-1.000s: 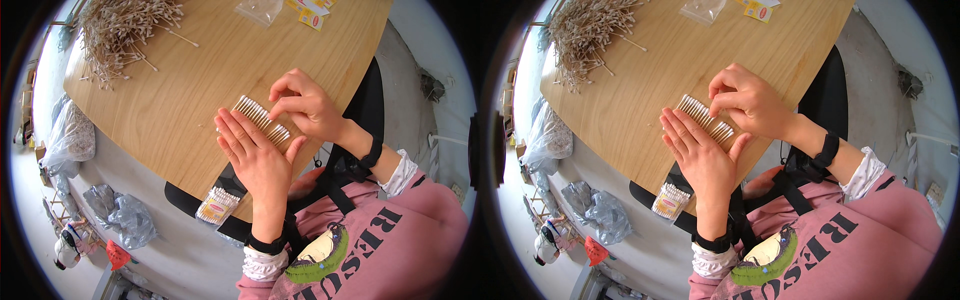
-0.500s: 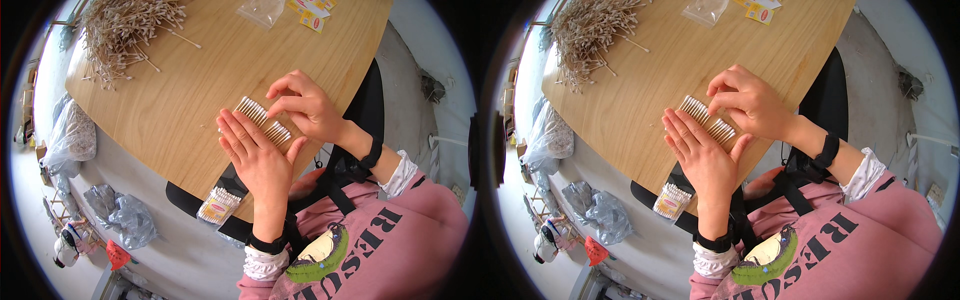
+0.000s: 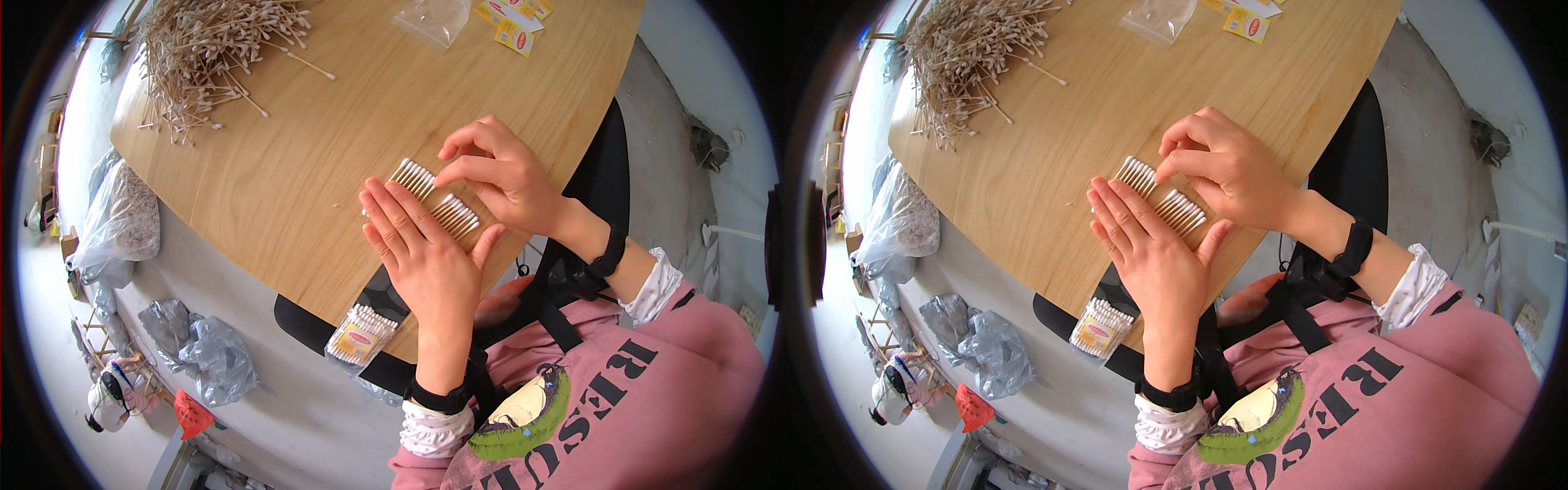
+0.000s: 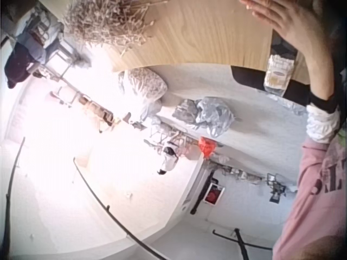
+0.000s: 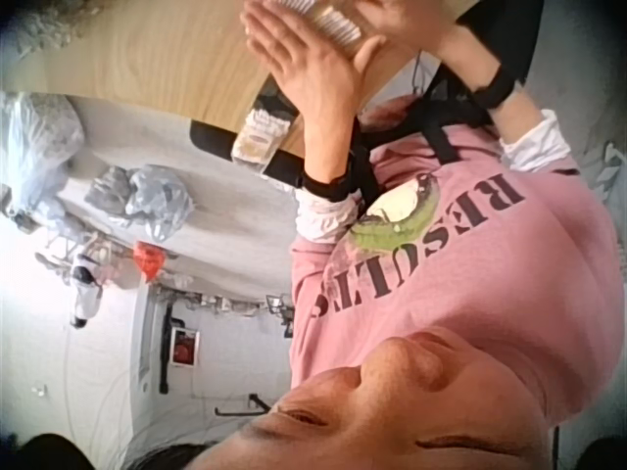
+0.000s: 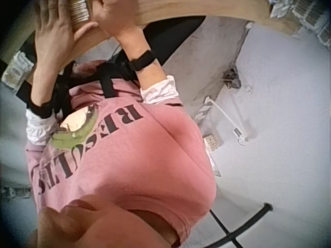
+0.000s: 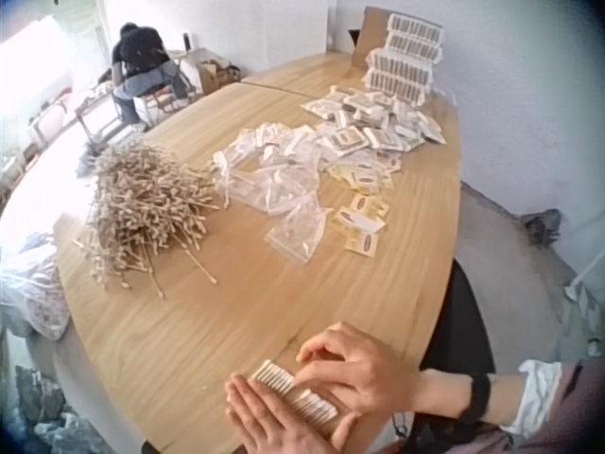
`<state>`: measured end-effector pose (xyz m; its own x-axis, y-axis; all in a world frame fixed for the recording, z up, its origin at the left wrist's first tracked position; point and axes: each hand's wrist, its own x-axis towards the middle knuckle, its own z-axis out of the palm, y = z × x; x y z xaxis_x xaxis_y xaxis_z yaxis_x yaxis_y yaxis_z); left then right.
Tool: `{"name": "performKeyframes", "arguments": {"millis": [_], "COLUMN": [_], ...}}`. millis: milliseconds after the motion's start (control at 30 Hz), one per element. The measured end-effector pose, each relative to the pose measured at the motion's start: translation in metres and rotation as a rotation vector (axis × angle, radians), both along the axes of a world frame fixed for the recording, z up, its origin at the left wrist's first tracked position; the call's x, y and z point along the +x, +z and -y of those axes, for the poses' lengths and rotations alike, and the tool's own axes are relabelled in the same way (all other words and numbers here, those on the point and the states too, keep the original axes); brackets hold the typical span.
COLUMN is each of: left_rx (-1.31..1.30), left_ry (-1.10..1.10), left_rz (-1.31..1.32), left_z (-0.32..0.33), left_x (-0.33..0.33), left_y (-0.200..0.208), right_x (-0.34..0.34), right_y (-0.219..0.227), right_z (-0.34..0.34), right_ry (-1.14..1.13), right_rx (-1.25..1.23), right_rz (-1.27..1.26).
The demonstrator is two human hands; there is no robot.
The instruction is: The recorder counts cotton swabs and packs them into small plastic bags at a table.
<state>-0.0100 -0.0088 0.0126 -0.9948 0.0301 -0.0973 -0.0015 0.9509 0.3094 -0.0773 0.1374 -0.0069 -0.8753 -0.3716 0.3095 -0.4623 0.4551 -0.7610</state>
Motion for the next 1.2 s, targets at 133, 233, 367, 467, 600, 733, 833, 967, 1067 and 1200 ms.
{"name": "performKeyframes", "arguments": {"millis": [133, 233, 367, 467, 600, 733, 833, 967, 1067, 1200], "left_rx": [0.001, 0.006, 0.011, 0.023, 0.023, 0.025, 0.016, -0.006, 0.003, 0.146], "left_ry": [0.002, 0.002, -0.001, 0.001, 0.002, 0.003, 0.009, 0.009, 0.002, 0.069], "left_rz": [0.002, 0.007, 0.009, 0.008, 0.004, -0.003, 0.005, 0.016, 0.036, 0.017], "left_z": [-0.001, 0.000, -0.001, 0.000, 0.000, 0.001, -0.001, -0.003, -0.002, 0.010], "left_x": [0.000, 0.000, 0.000, 0.000, 0.000, 0.001, 0.002, 0.003, 0.010, 0.025], "left_y": [-0.001, 0.000, -0.001, -0.001, -0.002, -0.001, -0.001, 0.000, 0.004, 0.004], "right_x": [-0.002, -0.001, -0.001, -0.001, -0.001, -0.002, -0.014, -0.032, -0.048, -0.050], "right_y": [-0.002, -0.001, 0.000, -0.001, -0.002, 0.007, 0.010, 0.007, 0.005, 0.010], "right_z": [0.002, 0.002, 0.000, 0.002, 0.004, 0.004, 0.015, 0.030, 0.035, 0.028], "right_ry": [-0.015, -0.003, 0.024, -0.005, -0.014, 0.031, 0.012, 0.084, 0.052, -0.004], "right_rx": [0.026, 0.028, 0.029, 0.031, 0.049, 0.117, 0.038, 0.115, 0.112, 0.110], "right_rz": [-0.046, -0.025, -0.024, -0.049, -0.035, 0.029, 0.028, -0.030, -0.083, -0.122]}}
